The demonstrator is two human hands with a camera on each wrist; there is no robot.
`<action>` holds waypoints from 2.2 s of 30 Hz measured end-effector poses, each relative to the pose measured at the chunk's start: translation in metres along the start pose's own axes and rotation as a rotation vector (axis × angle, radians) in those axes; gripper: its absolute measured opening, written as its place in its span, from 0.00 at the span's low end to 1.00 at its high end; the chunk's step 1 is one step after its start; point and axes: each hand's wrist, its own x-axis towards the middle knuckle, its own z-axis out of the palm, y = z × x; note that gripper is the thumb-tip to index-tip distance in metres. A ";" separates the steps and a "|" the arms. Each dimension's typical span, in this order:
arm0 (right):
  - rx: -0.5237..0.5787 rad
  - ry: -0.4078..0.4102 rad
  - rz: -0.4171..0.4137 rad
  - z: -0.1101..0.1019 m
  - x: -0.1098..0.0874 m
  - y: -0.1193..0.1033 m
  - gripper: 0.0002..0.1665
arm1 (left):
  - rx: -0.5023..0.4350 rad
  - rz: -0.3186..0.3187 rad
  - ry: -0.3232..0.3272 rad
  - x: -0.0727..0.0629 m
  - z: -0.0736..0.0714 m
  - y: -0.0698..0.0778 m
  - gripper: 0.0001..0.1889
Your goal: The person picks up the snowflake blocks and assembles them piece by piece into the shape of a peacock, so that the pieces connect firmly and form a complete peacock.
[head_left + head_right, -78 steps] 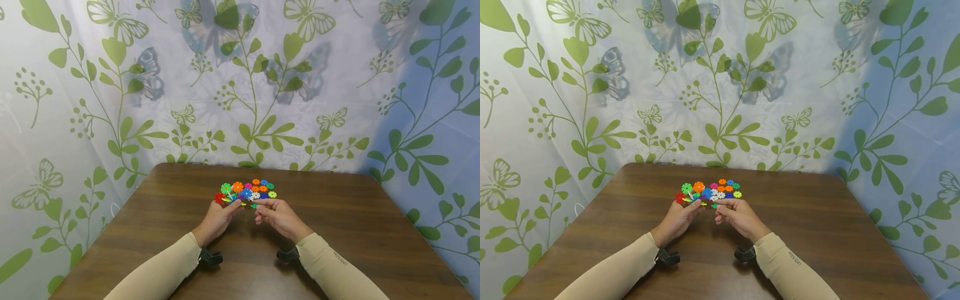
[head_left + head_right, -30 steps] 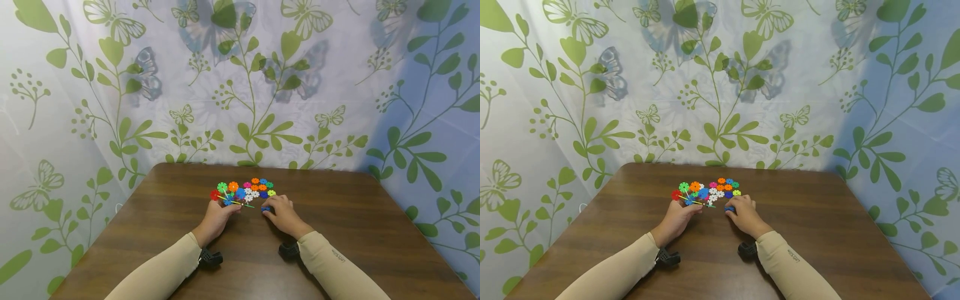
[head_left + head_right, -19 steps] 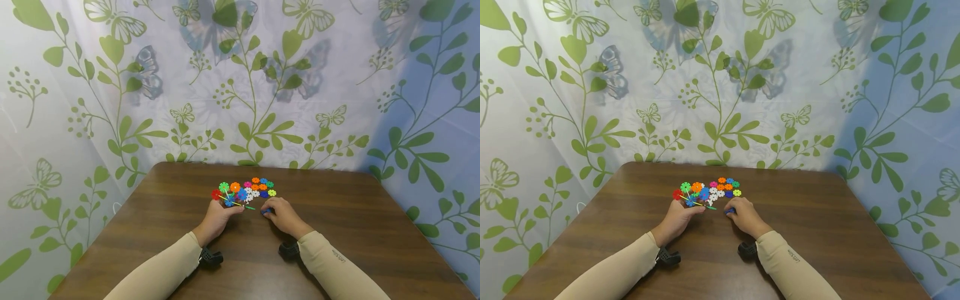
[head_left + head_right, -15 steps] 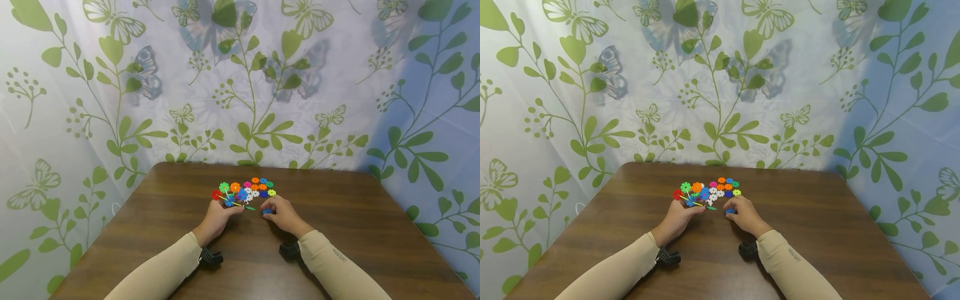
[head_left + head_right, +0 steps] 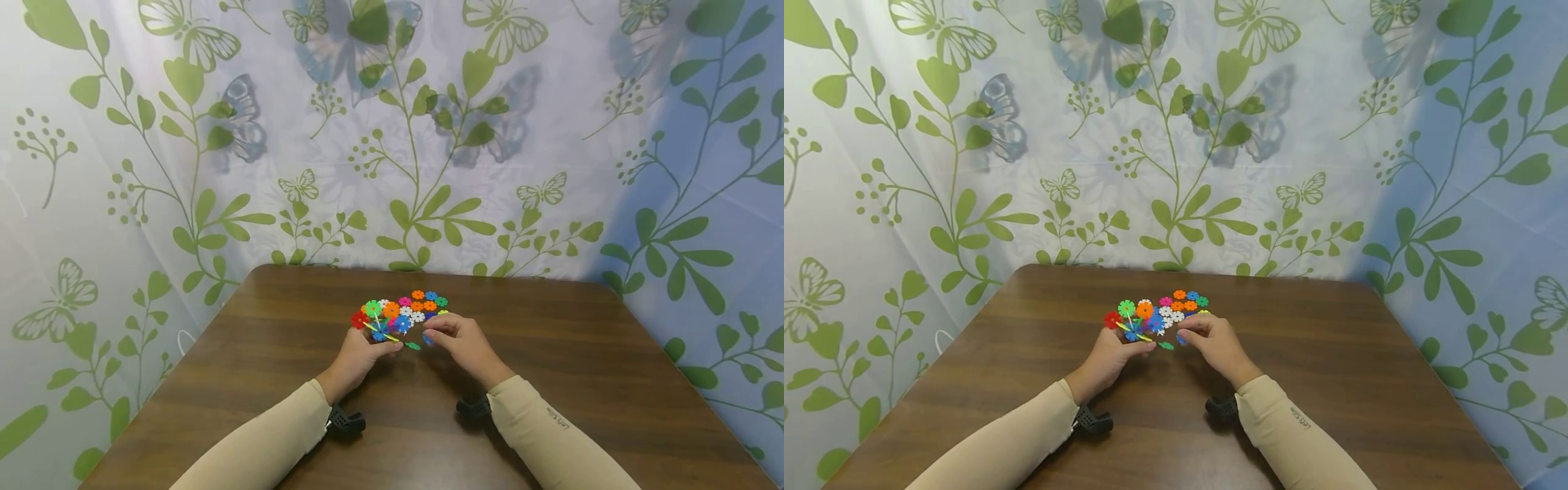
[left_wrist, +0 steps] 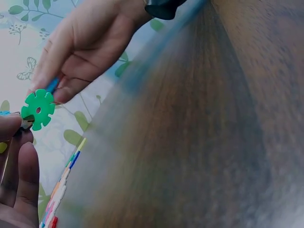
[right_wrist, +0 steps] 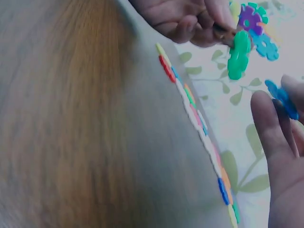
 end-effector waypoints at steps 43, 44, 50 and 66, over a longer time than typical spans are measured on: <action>0.149 -0.137 0.061 0.011 -0.006 -0.013 0.13 | 0.164 0.050 -0.056 -0.006 -0.001 0.004 0.26; 0.155 -0.140 0.058 0.011 -0.007 -0.012 0.14 | 0.168 0.051 -0.057 -0.006 -0.001 0.003 0.26; 0.167 -0.128 0.042 0.012 -0.007 -0.012 0.14 | 0.129 0.076 -0.072 -0.006 0.000 0.003 0.24; -0.054 0.105 0.088 -0.003 0.006 0.007 0.24 | -0.030 0.077 -0.042 0.000 0.003 0.000 0.25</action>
